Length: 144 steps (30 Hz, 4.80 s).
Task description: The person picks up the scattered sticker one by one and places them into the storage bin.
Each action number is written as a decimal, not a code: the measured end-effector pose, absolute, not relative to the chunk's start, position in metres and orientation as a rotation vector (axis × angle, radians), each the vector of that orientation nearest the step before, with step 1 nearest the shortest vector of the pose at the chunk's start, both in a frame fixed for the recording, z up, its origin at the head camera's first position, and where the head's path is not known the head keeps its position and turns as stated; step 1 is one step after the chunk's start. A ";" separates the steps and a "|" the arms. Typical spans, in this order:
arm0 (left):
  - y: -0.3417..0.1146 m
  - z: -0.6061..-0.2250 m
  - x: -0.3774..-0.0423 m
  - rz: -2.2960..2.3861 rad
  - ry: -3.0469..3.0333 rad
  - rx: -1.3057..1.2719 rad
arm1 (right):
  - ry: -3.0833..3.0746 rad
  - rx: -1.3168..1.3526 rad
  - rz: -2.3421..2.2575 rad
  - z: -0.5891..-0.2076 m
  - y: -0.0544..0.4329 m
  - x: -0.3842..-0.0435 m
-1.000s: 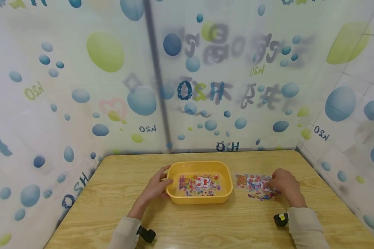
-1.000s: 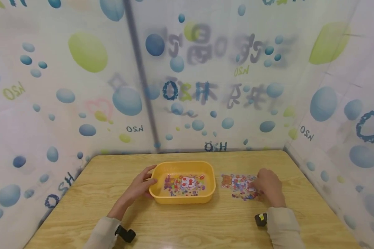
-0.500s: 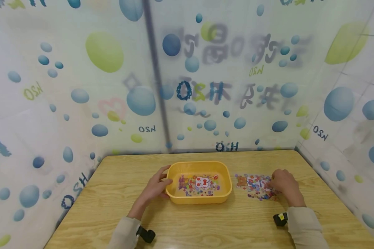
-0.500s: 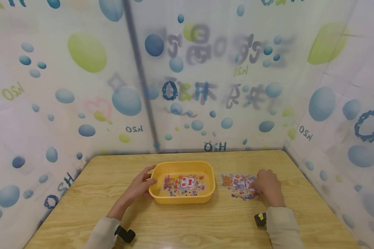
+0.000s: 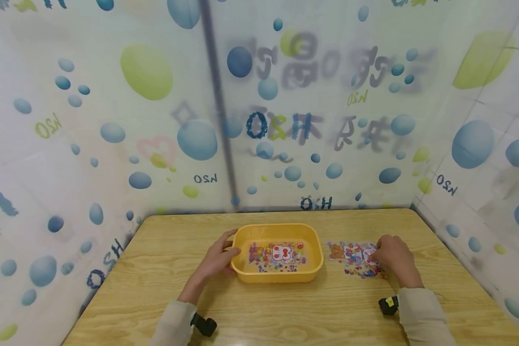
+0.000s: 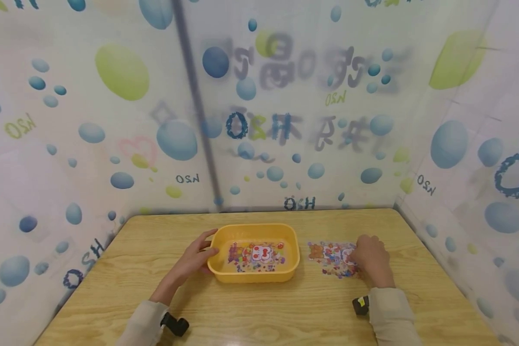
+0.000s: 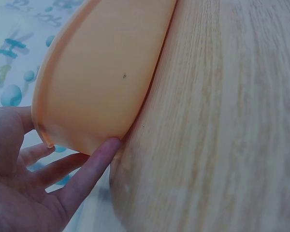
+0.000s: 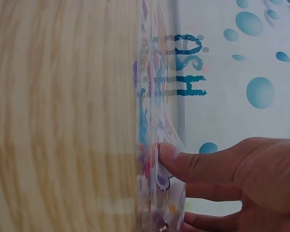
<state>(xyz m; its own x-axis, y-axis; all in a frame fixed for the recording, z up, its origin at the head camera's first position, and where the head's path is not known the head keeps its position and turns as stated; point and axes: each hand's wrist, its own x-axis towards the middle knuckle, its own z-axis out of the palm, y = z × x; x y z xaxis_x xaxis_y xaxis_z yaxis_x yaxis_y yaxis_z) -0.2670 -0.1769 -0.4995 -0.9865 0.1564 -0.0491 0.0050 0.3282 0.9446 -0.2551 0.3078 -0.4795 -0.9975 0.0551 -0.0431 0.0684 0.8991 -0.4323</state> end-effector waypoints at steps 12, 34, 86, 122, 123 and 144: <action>-0.177 -0.499 -0.265 1.726 2.467 0.135 | 3.072 0.171 -0.786 -0.485 0.311 -0.263; -0.176 -0.500 -0.267 1.727 2.480 0.149 | 3.043 0.023 -0.886 -0.476 0.323 -0.263; -0.178 -0.499 -0.267 1.732 2.471 0.140 | 3.334 -0.095 -1.157 -0.394 0.284 -0.228; -0.179 -0.500 -0.264 1.727 2.465 0.165 | 2.951 -0.489 -1.006 -0.415 0.117 -0.282; -0.179 -0.500 -0.265 1.729 2.467 0.167 | 2.939 -0.487 -1.004 -0.414 0.115 -0.284; -0.178 -0.501 -0.268 1.734 2.469 0.164 | 2.733 -0.407 -0.810 -0.412 0.106 -0.301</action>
